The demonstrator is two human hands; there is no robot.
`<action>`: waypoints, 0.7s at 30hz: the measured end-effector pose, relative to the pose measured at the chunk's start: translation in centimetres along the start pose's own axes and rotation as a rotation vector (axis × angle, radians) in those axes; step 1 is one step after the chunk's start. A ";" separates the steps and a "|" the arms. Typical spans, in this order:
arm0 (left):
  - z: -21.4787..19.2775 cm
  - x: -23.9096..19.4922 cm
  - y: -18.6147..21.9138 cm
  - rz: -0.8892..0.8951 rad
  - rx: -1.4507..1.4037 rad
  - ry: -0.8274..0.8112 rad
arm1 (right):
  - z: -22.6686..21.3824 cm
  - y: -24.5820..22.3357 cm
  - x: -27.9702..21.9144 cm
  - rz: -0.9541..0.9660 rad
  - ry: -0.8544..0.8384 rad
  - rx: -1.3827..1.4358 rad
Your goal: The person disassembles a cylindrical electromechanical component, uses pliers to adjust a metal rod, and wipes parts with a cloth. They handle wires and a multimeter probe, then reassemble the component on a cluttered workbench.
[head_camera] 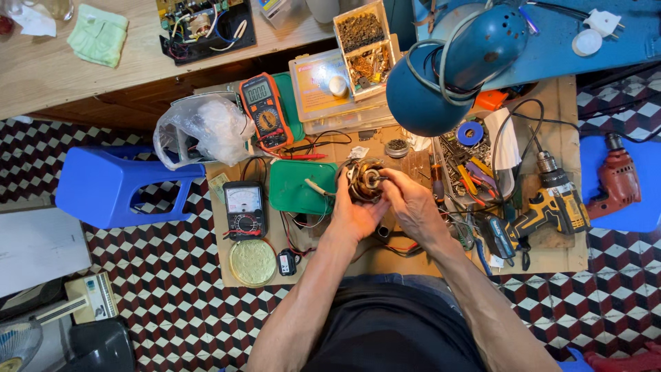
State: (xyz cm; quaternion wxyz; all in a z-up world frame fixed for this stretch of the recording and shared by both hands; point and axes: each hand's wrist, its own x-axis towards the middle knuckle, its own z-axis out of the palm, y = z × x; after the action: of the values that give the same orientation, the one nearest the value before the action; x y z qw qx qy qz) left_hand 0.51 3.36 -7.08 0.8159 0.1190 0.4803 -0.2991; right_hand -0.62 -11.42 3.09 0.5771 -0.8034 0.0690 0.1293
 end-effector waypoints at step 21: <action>-2.4 -3.9 0.6 0.072 0.235 0.047 | -0.3 2.6 -3.6 0.129 0.048 0.045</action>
State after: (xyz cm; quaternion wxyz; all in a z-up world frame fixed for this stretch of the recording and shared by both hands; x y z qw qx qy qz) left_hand -2.21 6.40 -5.05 0.7949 0.2380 0.4565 -0.3210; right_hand -4.66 -12.69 1.82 0.5837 -0.7870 0.1374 0.1451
